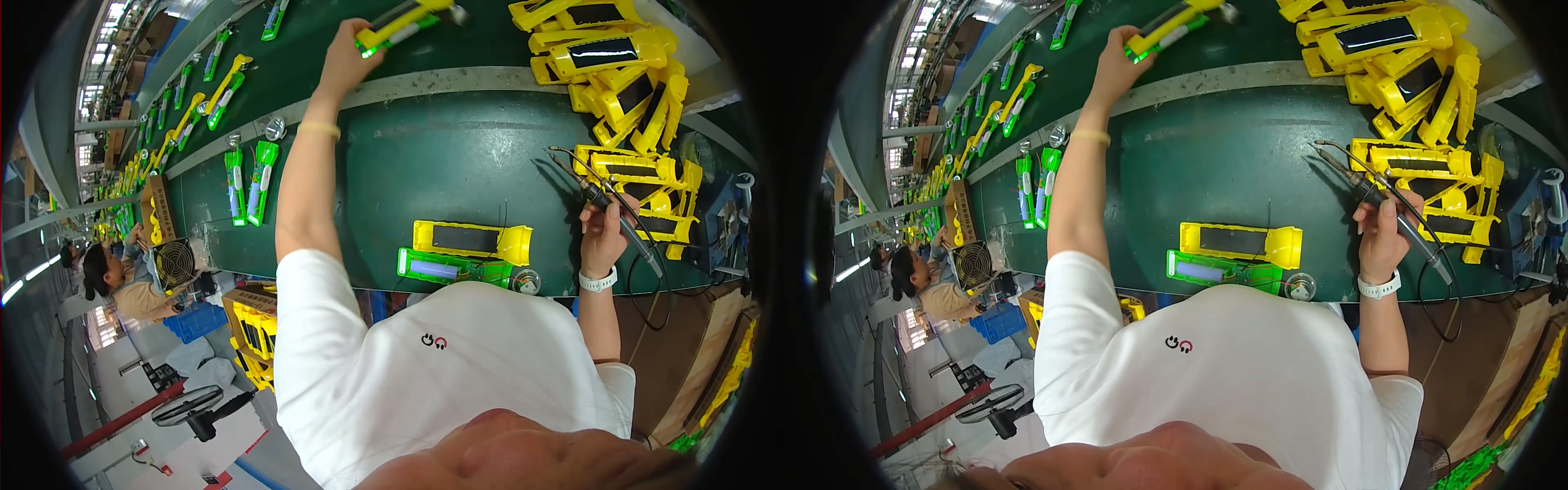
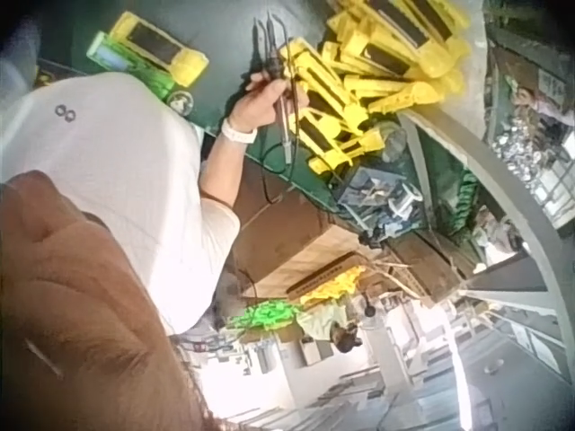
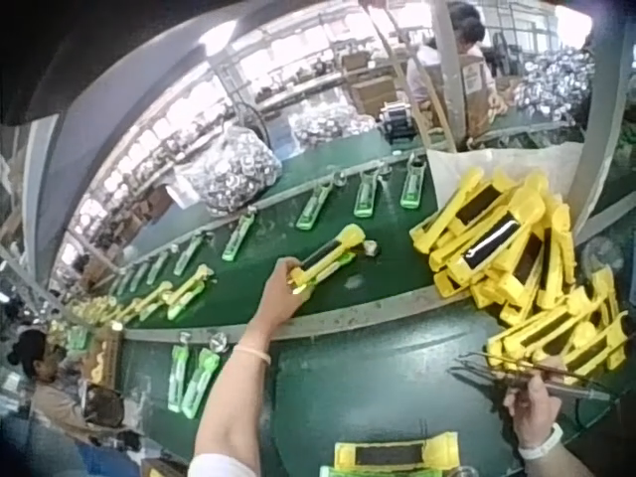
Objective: Soldering and assembling components for plastic flashlights on a production line.
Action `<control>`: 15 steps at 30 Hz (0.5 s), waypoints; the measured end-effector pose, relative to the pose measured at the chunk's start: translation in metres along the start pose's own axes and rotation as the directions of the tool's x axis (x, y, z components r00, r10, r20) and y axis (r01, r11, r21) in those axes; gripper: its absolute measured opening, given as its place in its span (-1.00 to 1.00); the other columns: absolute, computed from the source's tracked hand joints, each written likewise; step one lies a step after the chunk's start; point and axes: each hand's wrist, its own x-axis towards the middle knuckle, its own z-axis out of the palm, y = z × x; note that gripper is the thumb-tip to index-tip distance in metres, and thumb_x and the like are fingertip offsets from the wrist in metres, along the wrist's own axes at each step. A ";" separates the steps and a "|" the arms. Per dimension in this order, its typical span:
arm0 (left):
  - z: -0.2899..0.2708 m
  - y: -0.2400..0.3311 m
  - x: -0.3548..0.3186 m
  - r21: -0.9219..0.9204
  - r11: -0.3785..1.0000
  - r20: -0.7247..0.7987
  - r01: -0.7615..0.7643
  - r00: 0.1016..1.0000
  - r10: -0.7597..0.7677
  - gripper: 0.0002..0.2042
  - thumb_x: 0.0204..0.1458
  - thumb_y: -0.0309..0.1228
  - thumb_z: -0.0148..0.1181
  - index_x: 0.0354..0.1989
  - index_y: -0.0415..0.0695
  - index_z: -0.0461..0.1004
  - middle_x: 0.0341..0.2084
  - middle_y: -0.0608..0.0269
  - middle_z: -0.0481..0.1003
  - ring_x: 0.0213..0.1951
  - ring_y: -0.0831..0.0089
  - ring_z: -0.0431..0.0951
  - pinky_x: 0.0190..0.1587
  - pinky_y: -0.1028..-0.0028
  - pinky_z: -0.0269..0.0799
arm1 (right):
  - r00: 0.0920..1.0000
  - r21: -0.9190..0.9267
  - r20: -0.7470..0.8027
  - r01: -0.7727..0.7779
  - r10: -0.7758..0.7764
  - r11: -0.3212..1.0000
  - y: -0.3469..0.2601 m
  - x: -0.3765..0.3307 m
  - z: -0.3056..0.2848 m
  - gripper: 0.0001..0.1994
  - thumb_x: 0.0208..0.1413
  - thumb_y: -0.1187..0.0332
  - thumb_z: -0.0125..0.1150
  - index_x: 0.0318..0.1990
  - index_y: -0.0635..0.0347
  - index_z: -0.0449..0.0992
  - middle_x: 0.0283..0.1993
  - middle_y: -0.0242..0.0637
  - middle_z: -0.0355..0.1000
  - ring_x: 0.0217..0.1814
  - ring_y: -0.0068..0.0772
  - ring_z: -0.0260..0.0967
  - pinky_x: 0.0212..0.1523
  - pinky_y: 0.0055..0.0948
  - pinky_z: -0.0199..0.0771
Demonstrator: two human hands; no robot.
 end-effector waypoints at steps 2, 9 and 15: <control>0.001 -0.029 0.017 0.064 0.996 -0.080 0.060 0.995 -0.055 -0.53 -0.21 -0.32 0.33 -0.12 -0.14 0.28 -0.18 0.03 0.46 -0.09 0.08 0.46 -0.06 0.33 0.38 | 1.000 0.020 0.012 -0.015 0.015 1.000 0.000 -0.001 -0.001 -0.77 0.13 0.25 0.08 -0.19 0.11 0.22 -0.53 -0.27 0.33 -0.59 -0.51 0.31 -0.66 -0.68 0.18; -0.040 0.048 -0.052 0.016 0.975 0.138 -0.221 0.966 0.217 -0.43 -0.20 -0.52 0.15 0.10 -0.18 0.22 0.08 -0.04 0.28 0.16 0.07 0.23 0.19 0.28 0.15 | 0.999 -0.006 0.011 0.031 -0.031 1.000 -0.001 -0.004 -0.008 -0.77 0.18 0.22 -0.02 -0.14 0.14 0.23 -0.53 -0.26 0.35 -0.59 -0.53 0.30 -0.63 -0.68 0.18; -0.089 0.146 -0.208 -0.062 0.997 0.728 -0.036 0.682 0.070 -0.34 -0.35 -0.52 0.24 0.10 -0.11 0.25 0.18 0.01 0.18 0.27 0.10 0.07 0.29 0.08 -0.10 | 0.996 0.058 0.094 -0.009 0.004 0.998 -0.002 0.002 -0.004 -0.78 0.16 0.29 0.03 -0.16 0.17 0.20 -0.51 -0.22 0.34 -0.55 -0.50 0.33 -0.63 -0.66 0.22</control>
